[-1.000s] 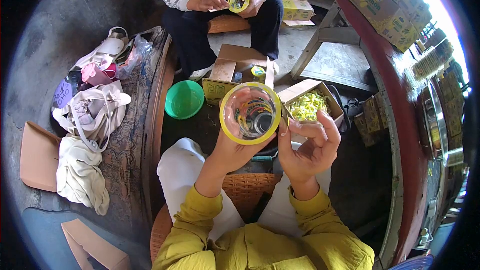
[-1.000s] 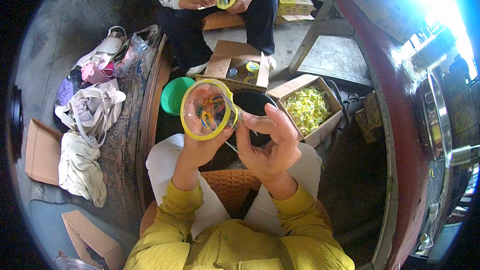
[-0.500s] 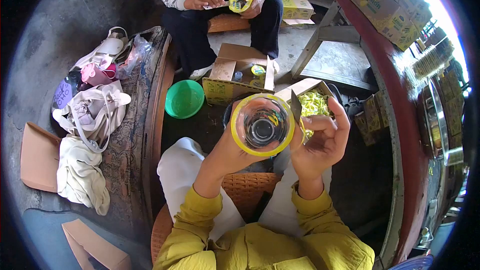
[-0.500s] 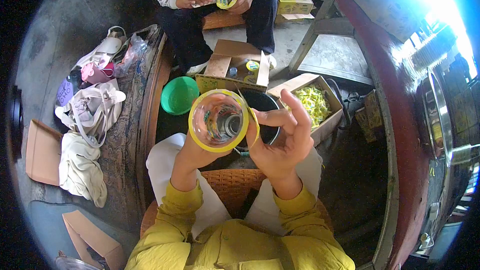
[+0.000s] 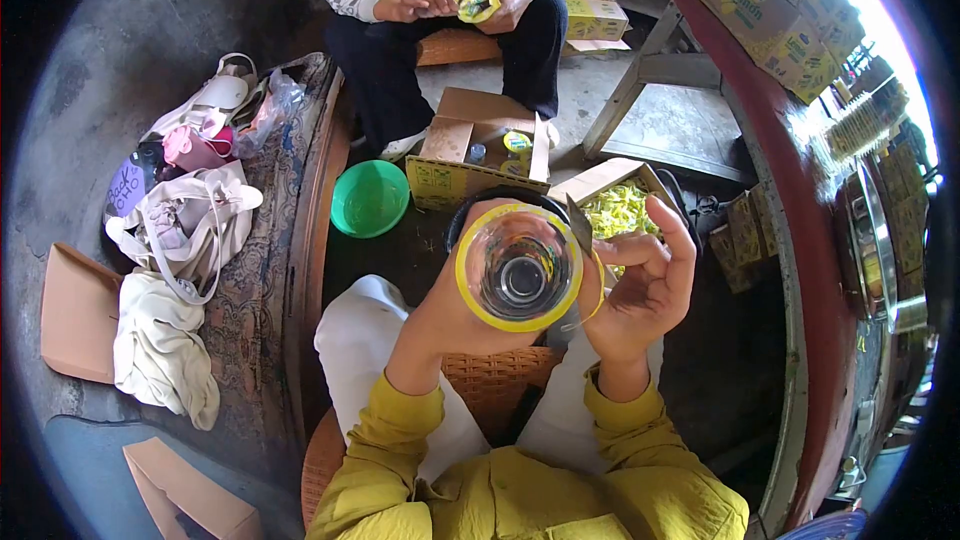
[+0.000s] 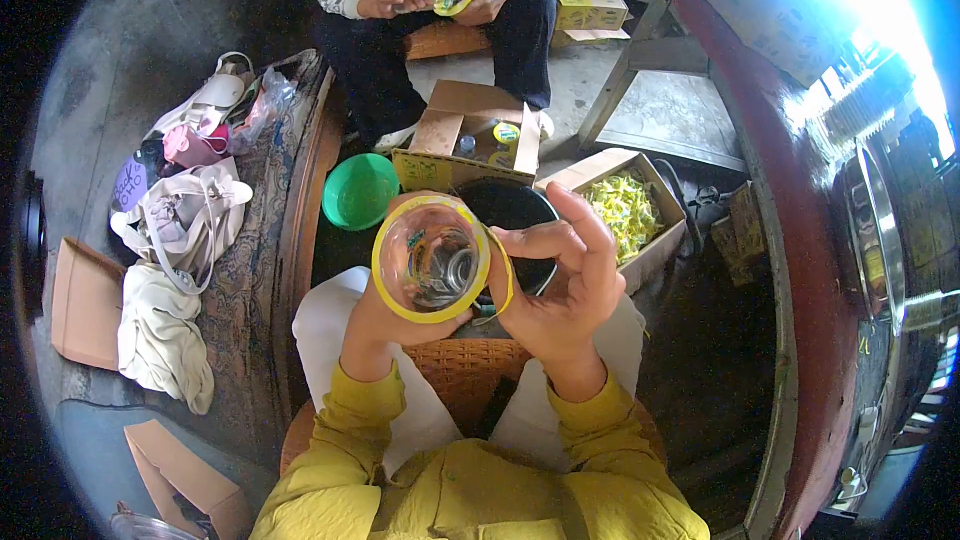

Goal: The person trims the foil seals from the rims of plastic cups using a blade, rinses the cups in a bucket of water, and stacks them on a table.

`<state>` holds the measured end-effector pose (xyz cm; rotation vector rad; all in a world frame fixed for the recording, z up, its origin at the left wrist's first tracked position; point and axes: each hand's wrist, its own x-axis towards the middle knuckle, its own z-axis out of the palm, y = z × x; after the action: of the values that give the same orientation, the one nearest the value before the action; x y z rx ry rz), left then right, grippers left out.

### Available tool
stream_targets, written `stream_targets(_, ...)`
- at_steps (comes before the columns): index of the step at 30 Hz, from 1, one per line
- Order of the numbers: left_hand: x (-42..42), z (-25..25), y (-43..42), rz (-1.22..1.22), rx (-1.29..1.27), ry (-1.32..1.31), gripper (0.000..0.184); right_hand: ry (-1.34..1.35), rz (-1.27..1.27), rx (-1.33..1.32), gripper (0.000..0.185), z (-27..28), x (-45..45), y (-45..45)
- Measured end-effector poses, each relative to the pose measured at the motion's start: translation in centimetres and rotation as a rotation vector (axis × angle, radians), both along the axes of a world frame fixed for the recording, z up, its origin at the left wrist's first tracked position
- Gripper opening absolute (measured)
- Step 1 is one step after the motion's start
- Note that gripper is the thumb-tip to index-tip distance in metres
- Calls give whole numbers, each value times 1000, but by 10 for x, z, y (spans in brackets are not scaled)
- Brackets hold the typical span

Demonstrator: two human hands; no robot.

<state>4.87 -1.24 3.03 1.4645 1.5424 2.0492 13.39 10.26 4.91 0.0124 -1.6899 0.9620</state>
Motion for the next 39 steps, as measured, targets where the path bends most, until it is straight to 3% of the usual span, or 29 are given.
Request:
stream_targets(4, -3, -9, 10, 25, 155, 44, 71, -24, -40, 35, 56, -1, 0, 0)
stream_targets(7, -4, -11, 7, 56, 130, -21, 69, -36, -31, 19, 55, -1, 0, -1)
stream_targets(13, -10, -13, 4, -18, 56, 117, 69, -38, -22, 22, 53, 0, 0, 0)
stream_targets(20, -6, -7, 3, -11, 38, 7, 65, 2, 18, -80, 47, -1, 1, -2)
stream_targets(28, -6, -6, 7, -50, 75, -154, 63, -95, -48, 63, 38, -8, 3, 9)
stream_targets(35, -22, -18, 4, 94, 22, -191, 54, -67, 4, -335, 54, -8, -16, 10)
stream_targets(39, -36, -30, -2, 151, 7, -312, 51, -134, -93, -311, 53, -34, -32, 79)
